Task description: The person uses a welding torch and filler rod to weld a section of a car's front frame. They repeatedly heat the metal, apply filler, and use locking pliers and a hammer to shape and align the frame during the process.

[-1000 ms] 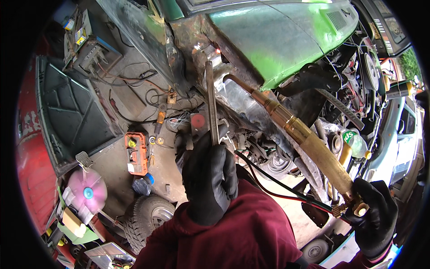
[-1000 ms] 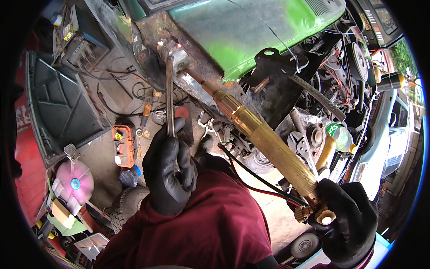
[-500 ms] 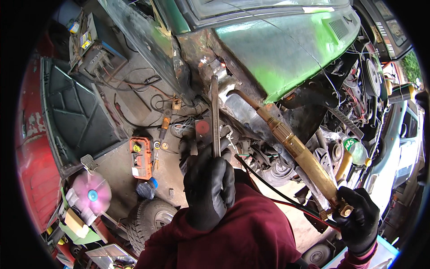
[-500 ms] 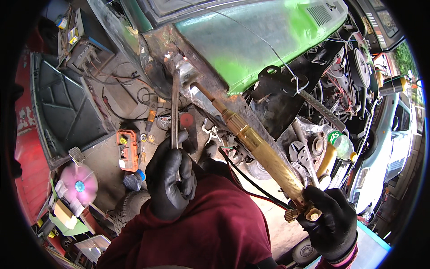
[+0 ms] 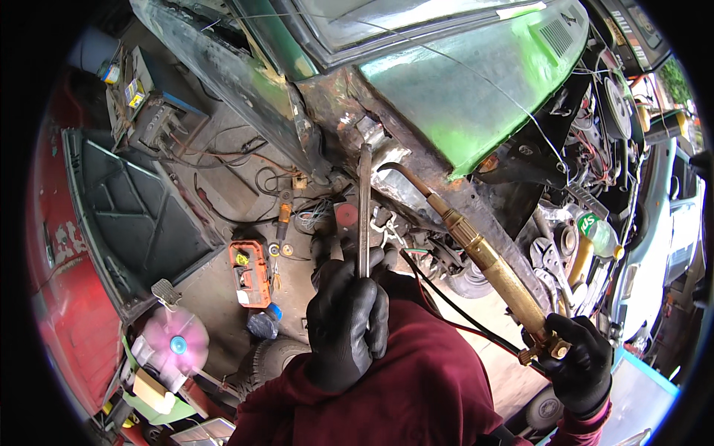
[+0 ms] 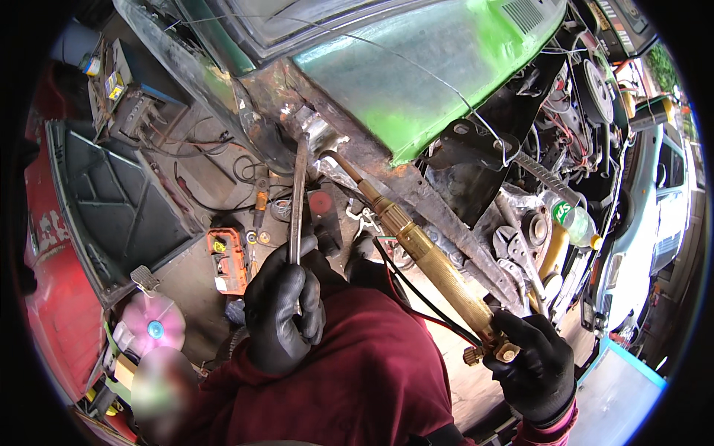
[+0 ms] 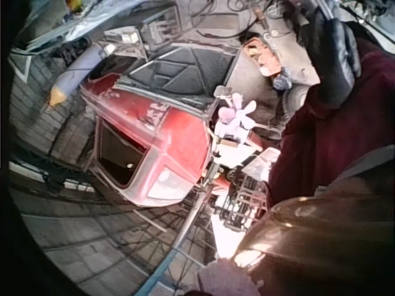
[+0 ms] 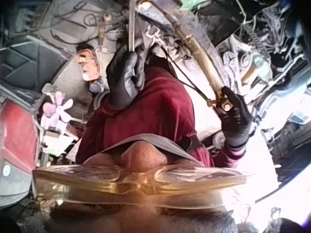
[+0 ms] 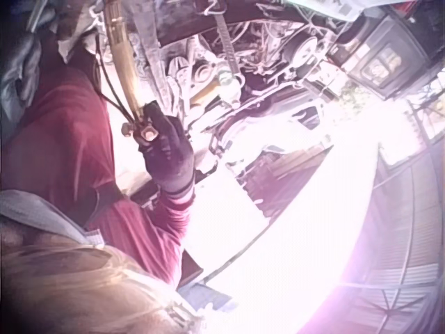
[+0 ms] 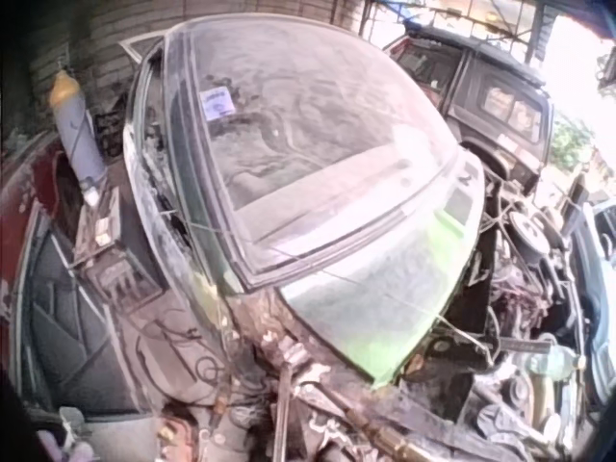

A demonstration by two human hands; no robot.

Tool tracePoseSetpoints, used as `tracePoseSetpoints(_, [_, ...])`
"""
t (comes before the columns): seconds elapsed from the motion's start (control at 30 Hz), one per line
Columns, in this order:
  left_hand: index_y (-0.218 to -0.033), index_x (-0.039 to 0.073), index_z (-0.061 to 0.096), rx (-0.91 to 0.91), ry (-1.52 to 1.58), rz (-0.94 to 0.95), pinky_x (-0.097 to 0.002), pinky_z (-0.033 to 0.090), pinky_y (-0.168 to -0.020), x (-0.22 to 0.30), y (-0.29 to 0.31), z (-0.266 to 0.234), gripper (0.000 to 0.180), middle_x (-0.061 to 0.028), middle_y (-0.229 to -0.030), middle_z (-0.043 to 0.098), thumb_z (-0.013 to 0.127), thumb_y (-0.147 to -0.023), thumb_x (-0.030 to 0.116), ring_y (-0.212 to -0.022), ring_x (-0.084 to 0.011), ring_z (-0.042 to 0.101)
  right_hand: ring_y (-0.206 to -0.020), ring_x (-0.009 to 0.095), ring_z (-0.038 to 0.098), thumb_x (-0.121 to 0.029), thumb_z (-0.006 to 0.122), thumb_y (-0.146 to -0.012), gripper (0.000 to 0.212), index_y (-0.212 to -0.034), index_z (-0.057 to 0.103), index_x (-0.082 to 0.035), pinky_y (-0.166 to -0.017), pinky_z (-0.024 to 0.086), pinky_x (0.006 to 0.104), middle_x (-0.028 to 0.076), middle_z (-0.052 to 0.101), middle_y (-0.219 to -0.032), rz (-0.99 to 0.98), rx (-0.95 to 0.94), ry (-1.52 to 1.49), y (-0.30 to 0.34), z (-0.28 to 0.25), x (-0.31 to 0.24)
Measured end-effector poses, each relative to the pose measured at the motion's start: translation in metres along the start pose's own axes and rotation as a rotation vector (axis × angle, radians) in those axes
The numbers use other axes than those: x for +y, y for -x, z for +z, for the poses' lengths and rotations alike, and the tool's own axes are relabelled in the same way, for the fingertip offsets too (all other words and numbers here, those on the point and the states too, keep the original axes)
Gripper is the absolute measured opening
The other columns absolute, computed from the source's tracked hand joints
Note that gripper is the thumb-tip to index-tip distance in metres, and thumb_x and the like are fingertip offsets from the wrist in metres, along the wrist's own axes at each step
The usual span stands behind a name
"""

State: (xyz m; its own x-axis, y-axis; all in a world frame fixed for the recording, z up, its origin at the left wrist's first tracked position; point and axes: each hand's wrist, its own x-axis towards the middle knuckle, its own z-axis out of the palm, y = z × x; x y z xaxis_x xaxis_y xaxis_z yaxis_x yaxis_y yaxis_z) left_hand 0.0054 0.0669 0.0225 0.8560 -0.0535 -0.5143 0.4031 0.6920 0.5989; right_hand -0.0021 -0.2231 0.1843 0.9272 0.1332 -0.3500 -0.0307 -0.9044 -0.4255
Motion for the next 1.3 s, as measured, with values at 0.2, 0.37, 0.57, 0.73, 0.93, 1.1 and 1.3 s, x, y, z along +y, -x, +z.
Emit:
tracePoseSetpoints(0.2, [-0.157,-0.004,0.046,-0.102,-0.107,-0.094,-0.0247,0.04,-0.04,0.024,-0.004,-0.017,0.051,-0.0019,-0.074,0.053,0.049,-0.116,0.026,-0.044,-0.0075,0.042,-0.087,0.03,0.077,0.004,0.092,-0.069,0.065,-0.13,0.072,-0.005,-0.075,0.061,0.0372,0.015,0.075,-0.103,0.092,0.059,-0.032,0.014,0.025,-0.021])
tracePoseSetpoints(0.37, [-0.155,-0.005,0.047,-0.101,-0.101,-0.145,-0.0232,0.035,-0.04,0.043,-0.005,-0.025,0.045,-0.0021,-0.067,0.052,0.049,-0.115,0.015,-0.045,-0.0058,0.039,-0.09,0.026,0.077,0.005,0.089,-0.078,0.056,-0.131,0.071,-0.001,-0.078,0.061,0.035,0.017,0.074,-0.106,0.196,0.104,-0.269,0.03,0.056,-0.042])
tracePoseSetpoints(0.57, [-0.155,-0.006,0.046,-0.198,-0.246,-0.189,-0.0225,0.035,-0.042,0.065,-0.012,-0.04,0.046,-0.0011,-0.068,0.051,0.048,-0.116,0.018,-0.046,-0.0049,0.038,-0.085,0.023,0.077,0.005,0.083,-0.086,0.05,-0.134,0.07,0.0,-0.074,0.062,0.0339,0.015,0.073,-0.103,0.291,0.104,-0.295,0.049,0.092,-0.063])
tracePoseSetpoints(0.73, [-0.154,-0.007,0.047,-0.263,-0.485,-0.16,-0.025,0.037,-0.04,0.073,-0.02,-0.048,0.051,-0.0019,-0.066,0.05,0.043,-0.117,0.027,-0.042,-0.0076,0.039,-0.075,0.02,0.075,-0.003,0.083,-0.091,0.046,-0.135,0.069,-0.001,-0.064,0.061,0.0321,0.015,0.071,-0.096,0.299,0.149,-0.31,0.067,0.124,-0.069])
tracePoseSetpoints(0.93, [-0.152,-0.008,0.05,-0.294,-0.531,-0.099,-0.0249,0.036,-0.04,0.073,-0.019,-0.049,0.05,-0.0013,-0.064,0.047,0.04,-0.118,0.027,-0.042,-0.0077,0.038,-0.08,0.025,0.076,-0.013,0.084,-0.093,0.045,-0.133,0.069,0.0,-0.067,0.06,0.035,0.017,0.073,-0.099,0.323,0.209,-0.367,0.094,0.151,-0.07])
tracePoseSetpoints(1.1, [-0.146,-0.006,0.055,-0.325,-0.554,0.006,-0.0216,0.03,-0.042,0.063,-0.021,-0.052,0.042,0.0019,-0.062,0.045,0.044,-0.116,0.02,-0.044,-0.0038,0.035,-0.084,0.027,0.074,-0.02,0.084,-0.095,0.046,-0.133,0.069,0.001,-0.072,0.059,0.0379,0.018,0.073,-0.1,0.341,0.24,-0.381,0.118,0.175,-0.06])
tracePoseSetpoints(1.3, [-0.15,-0.007,0.054,-0.266,-0.58,0.001,-0.0251,0.03,-0.041,0.054,-0.021,-0.056,0.051,-0.0001,-0.064,0.048,0.047,-0.115,0.029,-0.042,-0.0072,0.035,-0.089,0.031,0.073,-0.03,0.082,-0.097,0.051,-0.133,0.068,0.002,-0.079,0.056,0.0393,0.018,0.072,-0.1,0.417,0.329,-0.508,0.14,0.215,-0.056])
